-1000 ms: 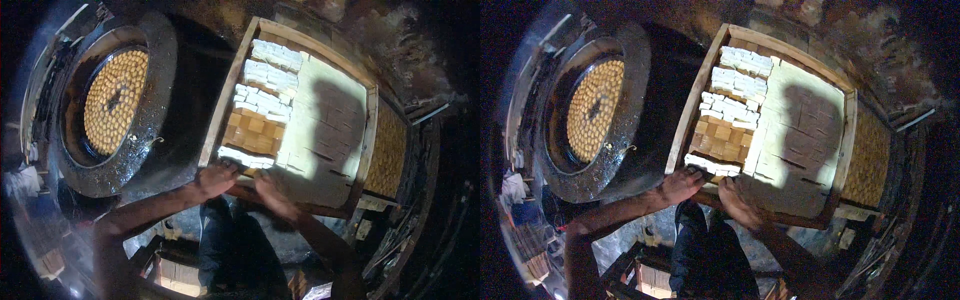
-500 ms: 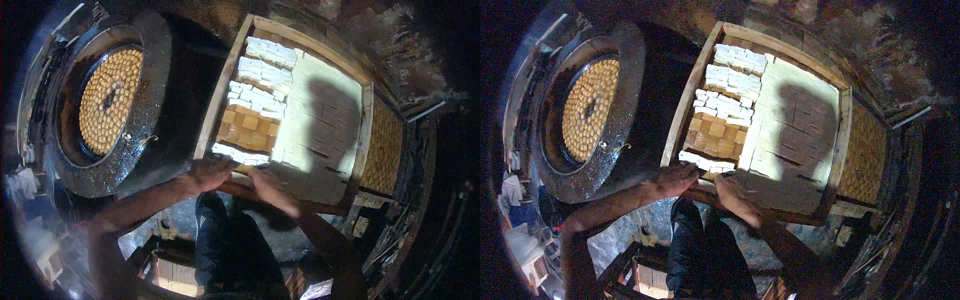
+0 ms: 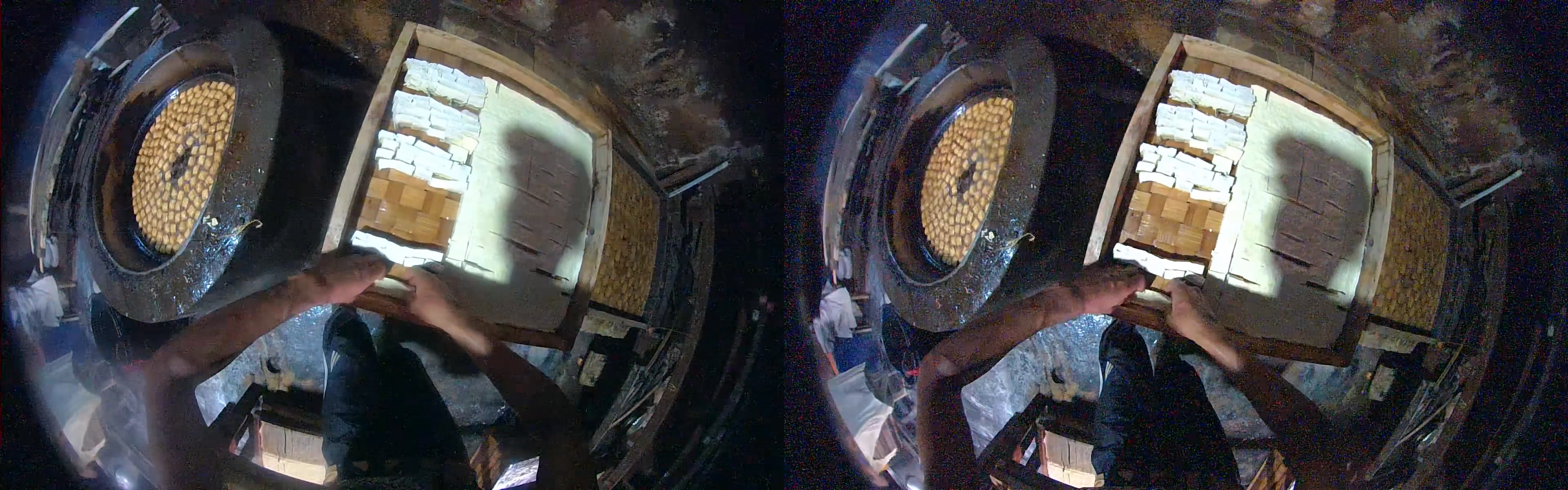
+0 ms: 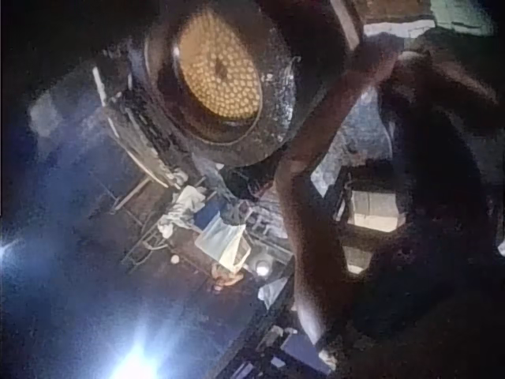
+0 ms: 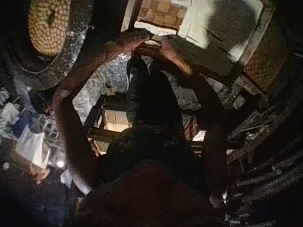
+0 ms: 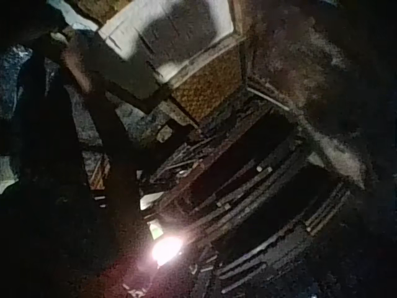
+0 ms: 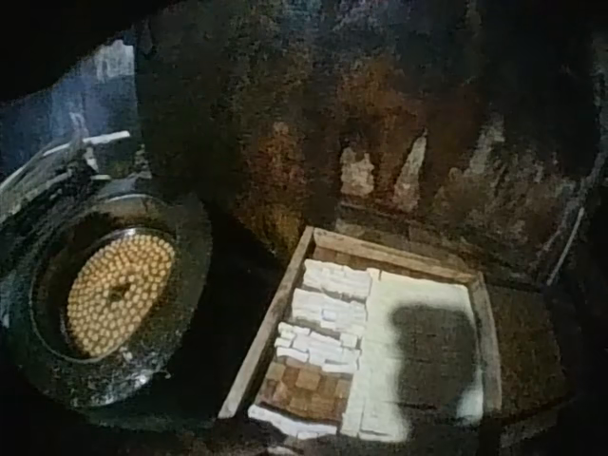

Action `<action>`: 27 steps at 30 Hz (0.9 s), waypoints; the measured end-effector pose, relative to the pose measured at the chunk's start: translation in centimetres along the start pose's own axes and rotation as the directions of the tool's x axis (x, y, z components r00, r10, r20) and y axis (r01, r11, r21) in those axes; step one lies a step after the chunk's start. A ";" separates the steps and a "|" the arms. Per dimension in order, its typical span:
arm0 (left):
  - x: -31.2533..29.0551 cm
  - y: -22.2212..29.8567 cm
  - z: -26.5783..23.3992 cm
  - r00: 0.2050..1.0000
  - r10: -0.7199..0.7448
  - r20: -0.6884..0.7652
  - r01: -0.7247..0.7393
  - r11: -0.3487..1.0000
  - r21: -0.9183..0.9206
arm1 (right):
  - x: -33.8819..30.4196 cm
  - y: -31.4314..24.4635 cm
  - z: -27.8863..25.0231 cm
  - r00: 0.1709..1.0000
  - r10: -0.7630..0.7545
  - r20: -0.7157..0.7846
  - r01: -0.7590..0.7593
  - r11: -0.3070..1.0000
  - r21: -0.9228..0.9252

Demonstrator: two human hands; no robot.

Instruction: The person organizes and stacks small rectangular pieces of dough inside a wooden tray by hand, placing them in rows.

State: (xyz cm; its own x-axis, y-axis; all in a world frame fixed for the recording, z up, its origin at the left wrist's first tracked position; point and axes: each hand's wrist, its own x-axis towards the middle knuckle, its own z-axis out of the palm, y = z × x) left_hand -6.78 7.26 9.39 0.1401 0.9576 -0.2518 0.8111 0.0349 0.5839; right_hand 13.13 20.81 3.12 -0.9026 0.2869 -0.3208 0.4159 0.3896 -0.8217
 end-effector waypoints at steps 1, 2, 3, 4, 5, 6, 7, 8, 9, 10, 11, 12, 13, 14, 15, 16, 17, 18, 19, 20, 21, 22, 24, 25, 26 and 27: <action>-0.1 -0.8 1.2 1.000 -0.009 -0.001 0.009 1.000 0.000 | 0.1 -0.8 0.2 0.999 0.054 0.001 -0.054 0.999 -0.010; 0.0 -1.5 2.5 0.995 -0.082 0.053 0.088 0.991 -0.103 | 0.1 -1.5 0.3 0.994 0.107 0.002 -0.106 0.994 -0.020; 0.3 -1.5 2.5 0.991 -0.109 0.083 0.121 0.980 -0.157 | 0.0 -1.9 -0.1 0.994 0.109 0.002 -0.109 0.994 -0.024; 0.6 -1.4 2.6 0.984 -0.136 0.112 0.157 0.965 -0.209 | 0.0 -2.4 -0.5 0.996 0.085 0.037 -0.083 0.995 -0.057; 0.7 -1.3 2.5 0.995 -0.059 0.078 0.071 0.986 -0.153 | 0.0 -2.6 -0.7 0.995 0.060 0.074 -0.054 0.995 -0.089; 1.0 -0.9 1.9 0.998 0.025 0.050 -0.021 0.996 -0.091 | -0.1 -2.0 -0.8 0.996 0.063 0.069 -0.056 0.994 -0.091; 1.2 -0.7 1.8 0.998 0.031 0.048 -0.027 0.995 -0.092 | 0.0 -1.0 -0.8 0.995 0.028 0.093 -0.024 0.999 -0.039; 1.3 -0.6 1.7 0.996 0.085 -0.010 -0.085 0.993 -0.076 | -0.1 -0.1 -0.9 0.993 -0.009 0.115 0.007 1.000 0.014; 0.8 -0.8 1.9 0.991 0.118 -0.062 -0.121 0.991 -0.060 | 0.0 -1.1 -1.1 0.992 -0.013 0.127 0.011 1.000 0.022; 0.2 -0.9 1.8 0.993 0.102 -0.059 -0.106 0.992 -0.063 | 0.0 -3.4 -2.0 0.993 0.011 0.116 -0.008 1.000 -0.026; 0.4 -0.7 1.8 0.994 0.077 -0.077 -0.080 0.996 -0.043 | -0.3 -4.4 -2.8 0.995 0.048 0.091 -0.040 0.996 -0.084; 0.4 -0.6 1.7 0.994 0.049 -0.098 -0.051 0.999 -0.016 | -0.1 -4.0 -2.5 0.998 0.053 0.020 -0.047 0.978 -0.203; 0.5 -0.8 2.3 0.994 0.048 -0.101 -0.050 0.999 -0.014 | -0.3 -3.5 -2.6 0.999 0.050 0.020 -0.045 0.978 -0.204; 0.7 -1.1 3.2 0.994 -0.051 -0.100 0.034 0.985 -0.169 | -0.6 -3.1 -2.8 0.997 0.061 0.055 -0.047 0.973 -0.224; 0.8 -1.0 3.4 0.991 -0.102 -0.092 0.076 0.966 -0.245 | -0.5 -3.7 -3.2 0.993 0.073 0.090 -0.050 0.968 -0.245; 0.9 -1.0 3.6 0.985 -0.152 -0.085 0.117 0.940 -0.320 | -0.2 -3.8 -3.0 0.993 0.071 0.092 -0.046 0.968 -0.246; 1.0 -0.9 3.8 0.985 -0.064 -0.163 0.043 0.990 -0.132 | 0.1 -3.9 -2.8 0.992 0.079 0.102 -0.051 0.967 -0.249; 1.3 -0.6 3.6 0.974 0.044 -0.220 -0.031 0.998 0.063 | 0.2 -3.9 -2.7 0.990 0.094 0.108 -0.064 0.965 -0.255; 1.8 0.1 2.6 0.974 0.054 -0.220 -0.042 0.997 0.058 | 0.1 -3.5 -2.7 0.989 0.104 0.102 -0.074 0.963 -0.259; 2.0 0.8 1.6 0.992 0.023 -0.120 -0.018 0.999 0.042 | 0.0 -3.0 -2.8 0.961 0.269 0.071 -0.264 0.962 -0.065; 1.7 1.1 0.9 1.000 -0.022 -0.016 0.023 0.999 0.033 | 0.1 -3.5 -2.6 0.906 0.416 0.082 -0.423 0.895 0.139; 1.4 1.0 1.0 1.000 -0.027 -0.014 0.027 0.999 0.033 | -0.1 -4.1 -2.4 0.906 0.414 0.086 -0.423 0.895 0.142; 0.7 1.1 1.3 0.987 0.037 -0.154 -0.022 0.995 0.097 | -0.7 -5.4 -2.1 0.923 0.383 -0.030 -0.326 0.824 0.463; 0.4 0.9 1.6 0.988 0.033 -0.153 -0.019 0.995 0.096 | -1.0 -5.3 -2.0 0.924 0.381 -0.027 -0.326 0.824 0.463; 0.2 0.5 2.1 0.980 0.054 -0.193 -0.039 0.996 0.079 | -1.3 -5.0 -2.0 0.926 0.376 -0.020 -0.353 0.885 0.304; -0.3 0.2 2.3 0.971 0.067 -0.227 -0.053 0.996 0.065 | -1.3 -4.3 -1.6 0.929 0.370 -0.009 -0.358 0.906 0.227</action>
State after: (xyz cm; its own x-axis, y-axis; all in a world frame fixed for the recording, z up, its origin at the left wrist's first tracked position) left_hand -5.31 6.33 7.79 0.0611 0.9977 -0.0300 0.8378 -0.0349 0.5449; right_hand 12.71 20.21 7.82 -0.6838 0.4185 -0.5977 0.6749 0.0516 -0.7361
